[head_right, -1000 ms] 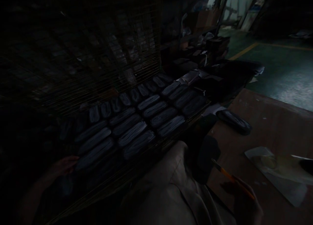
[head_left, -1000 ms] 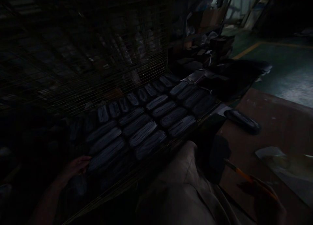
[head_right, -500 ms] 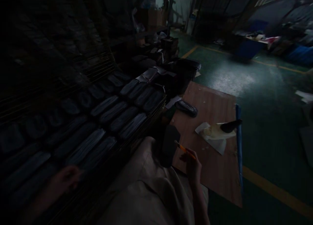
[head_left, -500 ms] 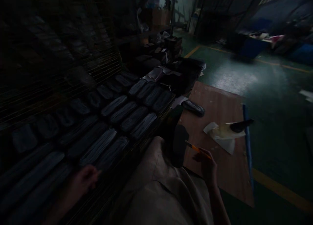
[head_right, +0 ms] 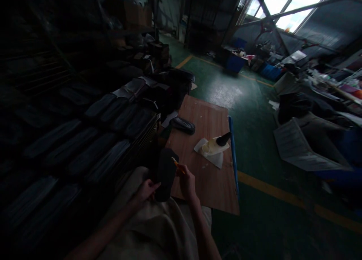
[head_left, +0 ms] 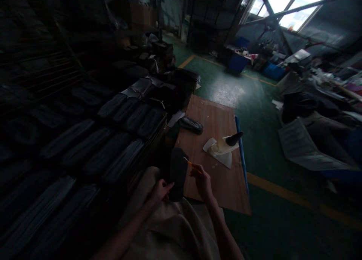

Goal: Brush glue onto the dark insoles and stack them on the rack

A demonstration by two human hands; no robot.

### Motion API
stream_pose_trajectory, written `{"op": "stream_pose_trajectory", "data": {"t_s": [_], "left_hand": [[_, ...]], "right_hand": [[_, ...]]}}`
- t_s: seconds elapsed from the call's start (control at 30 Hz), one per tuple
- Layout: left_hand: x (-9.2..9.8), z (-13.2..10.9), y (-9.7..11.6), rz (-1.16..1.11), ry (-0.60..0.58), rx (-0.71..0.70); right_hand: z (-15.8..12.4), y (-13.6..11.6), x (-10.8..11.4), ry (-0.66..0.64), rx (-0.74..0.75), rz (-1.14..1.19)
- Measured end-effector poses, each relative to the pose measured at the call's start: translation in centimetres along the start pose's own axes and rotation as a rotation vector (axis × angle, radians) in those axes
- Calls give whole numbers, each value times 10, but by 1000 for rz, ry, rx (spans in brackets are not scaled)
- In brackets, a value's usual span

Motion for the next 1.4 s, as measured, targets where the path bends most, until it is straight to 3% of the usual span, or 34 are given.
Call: {"op": "stream_pose_trajectory", "data": {"t_s": [0.27,0.4,0.67,0.93,1.17,1.4], "left_hand": [[0,11,-7,-81,46,-44],[-3,12,-11,-110,26,-51],[-1,-3,4,-161,17,12],[1,-6,6,-238,-36,-47],[-9,-13,-5,-468,-80,88],[-8,-16,-1,-524,-94,59]], "right_hand": [[44,-28,-31,-82,161,-271],[49,-29,-42,-118,174,-375],[34,-7,-27,-140,33,-240],[60,-27,-37,-116,163,-334],[17,-14,-39,-224,73,-411],[-40,-4,-36,-332,-10,-351]]}}
Point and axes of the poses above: each hand's wrist, its own z-axis towards the middle knuckle, its own x-axis out of the back of the hand, y = z × x, the point moved 9 cm from there along z, towards the middle knuckle, and after that the axes turned 10 degrees about -x, right-handed, at the moved point
